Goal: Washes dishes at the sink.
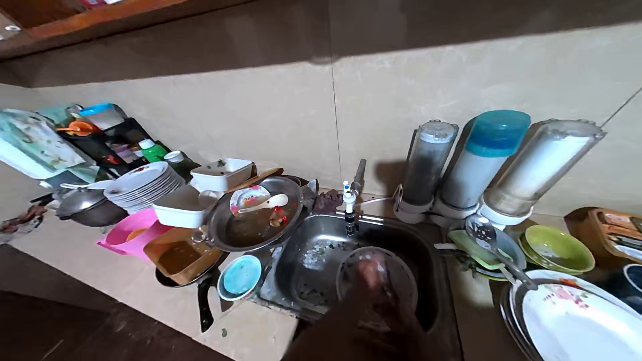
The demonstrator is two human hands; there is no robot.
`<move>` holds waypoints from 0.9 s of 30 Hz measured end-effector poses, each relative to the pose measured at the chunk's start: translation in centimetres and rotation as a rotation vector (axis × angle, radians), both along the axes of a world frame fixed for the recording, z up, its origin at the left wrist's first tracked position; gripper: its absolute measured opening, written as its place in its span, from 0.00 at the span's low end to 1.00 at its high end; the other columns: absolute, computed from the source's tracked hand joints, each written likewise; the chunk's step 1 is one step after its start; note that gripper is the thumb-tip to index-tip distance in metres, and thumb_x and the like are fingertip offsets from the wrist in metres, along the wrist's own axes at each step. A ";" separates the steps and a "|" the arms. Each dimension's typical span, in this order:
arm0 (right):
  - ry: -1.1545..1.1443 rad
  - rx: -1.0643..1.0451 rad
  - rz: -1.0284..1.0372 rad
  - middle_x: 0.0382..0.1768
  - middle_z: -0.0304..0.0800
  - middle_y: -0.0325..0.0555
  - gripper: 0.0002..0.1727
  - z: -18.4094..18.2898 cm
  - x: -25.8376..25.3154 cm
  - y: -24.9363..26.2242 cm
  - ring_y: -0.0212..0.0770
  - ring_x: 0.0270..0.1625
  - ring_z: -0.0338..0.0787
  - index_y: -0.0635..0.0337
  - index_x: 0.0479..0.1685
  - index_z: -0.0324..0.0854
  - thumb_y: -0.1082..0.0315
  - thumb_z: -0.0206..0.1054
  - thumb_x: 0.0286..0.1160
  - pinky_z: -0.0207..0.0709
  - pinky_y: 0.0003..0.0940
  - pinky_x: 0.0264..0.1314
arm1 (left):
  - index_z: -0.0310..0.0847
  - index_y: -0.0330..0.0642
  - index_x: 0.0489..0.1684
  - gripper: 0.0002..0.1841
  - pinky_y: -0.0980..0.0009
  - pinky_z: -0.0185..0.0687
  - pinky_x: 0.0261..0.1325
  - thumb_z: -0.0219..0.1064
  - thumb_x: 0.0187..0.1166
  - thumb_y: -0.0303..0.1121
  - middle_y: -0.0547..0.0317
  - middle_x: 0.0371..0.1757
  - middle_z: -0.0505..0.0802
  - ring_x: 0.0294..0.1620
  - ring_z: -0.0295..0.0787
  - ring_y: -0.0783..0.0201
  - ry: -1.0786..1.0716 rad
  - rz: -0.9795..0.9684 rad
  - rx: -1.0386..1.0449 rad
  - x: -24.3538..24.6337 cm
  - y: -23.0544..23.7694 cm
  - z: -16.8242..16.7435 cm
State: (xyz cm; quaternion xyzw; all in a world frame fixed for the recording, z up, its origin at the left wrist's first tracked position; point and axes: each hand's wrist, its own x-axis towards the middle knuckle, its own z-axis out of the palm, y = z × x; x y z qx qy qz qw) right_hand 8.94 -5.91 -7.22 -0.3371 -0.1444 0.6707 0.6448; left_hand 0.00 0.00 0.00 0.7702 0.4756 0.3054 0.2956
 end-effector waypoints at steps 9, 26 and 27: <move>-0.178 -0.368 -0.151 0.31 0.84 0.44 0.15 -0.1 0.4 1.0 0.34 0.28 0.83 0.67 0.51 0.80 0.61 0.57 0.90 0.80 0.30 0.32 | 0.80 0.20 0.63 0.20 0.45 0.56 0.87 0.61 0.88 0.33 0.26 0.67 0.86 0.74 0.78 0.35 0.774 -0.739 -0.357 -4.6 -0.3 2.0; 0.103 -0.056 0.022 0.44 0.90 0.41 0.31 0.4 0.3 -0.3 0.33 0.45 0.90 0.56 0.63 0.75 0.47 0.28 0.95 0.86 0.33 0.49 | 0.93 0.29 0.48 0.12 0.36 0.70 0.78 0.65 0.76 0.24 0.32 0.58 0.94 0.66 0.87 0.30 0.116 -0.232 0.427 1.9 -1.8 -3.6; -0.025 -0.080 -0.011 0.48 0.88 0.45 0.28 0.6 0.4 -1.0 0.31 0.49 0.87 0.63 0.68 0.71 0.56 0.28 0.97 0.83 0.29 0.53 | 0.93 0.30 0.50 0.12 0.37 0.67 0.81 0.66 0.78 0.25 0.34 0.61 0.93 0.70 0.85 0.32 0.213 -0.351 0.419 1.7 -2.7 -2.9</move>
